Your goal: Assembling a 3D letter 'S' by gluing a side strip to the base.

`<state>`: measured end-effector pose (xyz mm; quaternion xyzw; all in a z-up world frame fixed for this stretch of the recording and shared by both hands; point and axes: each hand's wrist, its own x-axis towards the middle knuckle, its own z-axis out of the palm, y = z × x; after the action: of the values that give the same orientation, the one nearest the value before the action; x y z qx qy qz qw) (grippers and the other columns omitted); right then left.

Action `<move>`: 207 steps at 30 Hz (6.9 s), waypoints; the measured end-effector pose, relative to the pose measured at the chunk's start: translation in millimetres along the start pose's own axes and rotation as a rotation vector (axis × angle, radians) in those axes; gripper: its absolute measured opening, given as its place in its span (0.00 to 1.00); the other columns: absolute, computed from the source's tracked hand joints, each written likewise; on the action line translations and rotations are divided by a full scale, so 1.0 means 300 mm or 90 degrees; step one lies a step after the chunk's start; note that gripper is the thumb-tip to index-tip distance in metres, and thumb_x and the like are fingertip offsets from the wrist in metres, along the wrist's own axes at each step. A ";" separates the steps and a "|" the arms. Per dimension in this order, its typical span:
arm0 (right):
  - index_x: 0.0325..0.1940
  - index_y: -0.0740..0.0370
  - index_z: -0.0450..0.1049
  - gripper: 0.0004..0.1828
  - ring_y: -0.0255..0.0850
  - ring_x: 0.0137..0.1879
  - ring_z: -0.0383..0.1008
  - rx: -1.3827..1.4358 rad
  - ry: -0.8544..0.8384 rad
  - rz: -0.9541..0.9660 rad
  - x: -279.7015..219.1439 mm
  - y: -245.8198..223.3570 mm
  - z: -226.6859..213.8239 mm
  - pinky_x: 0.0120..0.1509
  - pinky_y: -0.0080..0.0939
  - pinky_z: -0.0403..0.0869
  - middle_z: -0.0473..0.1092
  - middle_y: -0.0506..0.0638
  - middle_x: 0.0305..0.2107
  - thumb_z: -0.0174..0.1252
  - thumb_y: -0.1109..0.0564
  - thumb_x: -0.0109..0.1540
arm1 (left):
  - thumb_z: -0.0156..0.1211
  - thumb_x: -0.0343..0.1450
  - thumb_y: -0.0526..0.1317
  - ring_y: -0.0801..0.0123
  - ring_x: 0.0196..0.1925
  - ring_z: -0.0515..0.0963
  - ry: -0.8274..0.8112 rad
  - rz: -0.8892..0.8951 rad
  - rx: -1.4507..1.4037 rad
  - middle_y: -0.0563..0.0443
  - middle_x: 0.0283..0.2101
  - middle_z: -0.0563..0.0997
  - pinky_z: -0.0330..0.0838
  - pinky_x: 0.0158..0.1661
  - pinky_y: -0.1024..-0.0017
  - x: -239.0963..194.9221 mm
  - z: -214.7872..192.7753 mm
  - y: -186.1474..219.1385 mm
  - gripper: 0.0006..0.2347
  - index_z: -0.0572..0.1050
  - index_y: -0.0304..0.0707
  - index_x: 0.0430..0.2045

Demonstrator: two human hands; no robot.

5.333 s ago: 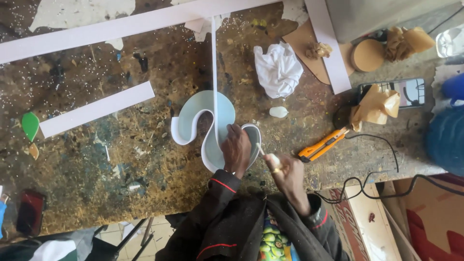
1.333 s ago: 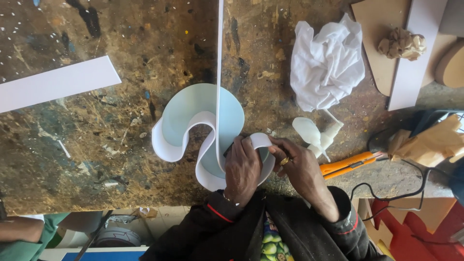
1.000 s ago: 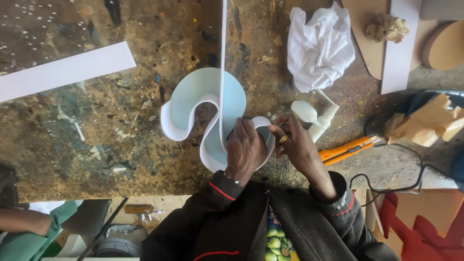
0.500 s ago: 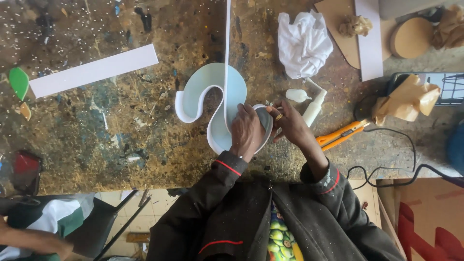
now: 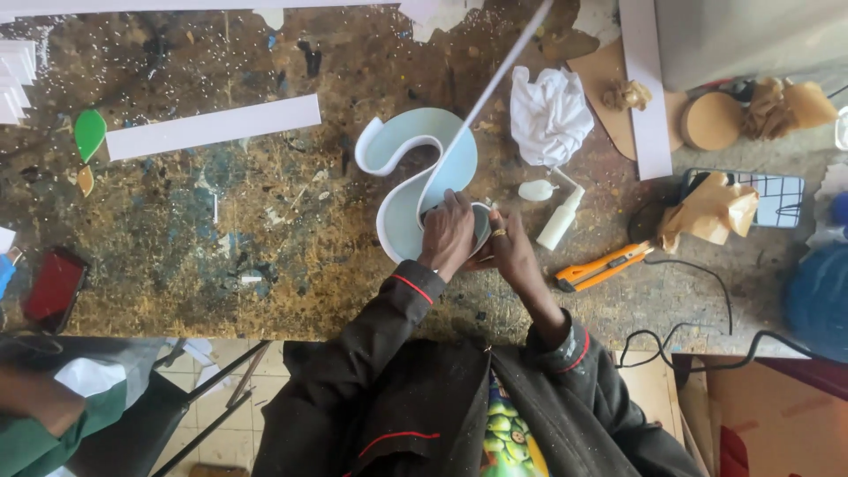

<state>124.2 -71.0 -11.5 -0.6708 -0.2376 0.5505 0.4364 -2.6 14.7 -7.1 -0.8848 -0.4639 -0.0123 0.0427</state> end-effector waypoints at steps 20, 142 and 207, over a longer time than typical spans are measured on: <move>0.53 0.56 0.76 0.08 0.62 0.30 0.85 -0.799 -0.069 -0.213 0.046 -0.187 0.002 0.33 0.64 0.82 0.79 0.57 0.24 0.58 0.53 0.73 | 0.66 0.72 0.46 0.69 0.33 0.76 -0.065 0.038 -0.091 0.59 0.38 0.70 0.70 0.30 0.63 -0.053 0.043 -0.024 0.17 0.76 0.29 0.45; 0.69 0.72 0.75 0.40 0.52 0.31 0.85 -0.081 -0.033 0.066 -0.053 -0.209 -0.063 0.41 0.61 0.89 0.72 0.59 0.24 0.37 0.33 0.80 | 0.67 0.79 0.43 0.61 0.51 0.86 -0.032 -0.165 -0.049 0.47 0.36 0.84 0.51 0.83 0.58 -0.115 -0.093 -0.003 0.09 0.85 0.38 0.35; 0.51 0.61 0.74 0.18 0.64 0.37 0.88 -0.450 0.221 -0.310 -0.157 -0.119 0.045 0.36 0.58 0.84 0.82 0.68 0.33 0.69 0.46 0.71 | 0.69 0.77 0.39 0.56 0.41 0.83 -0.016 -0.088 -0.063 0.50 0.27 0.74 0.58 0.74 0.48 -0.099 -0.190 -0.019 0.10 0.77 0.39 0.25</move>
<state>104.0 -86.2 43.6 -0.7854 -0.4849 0.1966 0.3306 -23.2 -11.5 48.2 -0.8519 -0.5229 -0.0272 -0.0079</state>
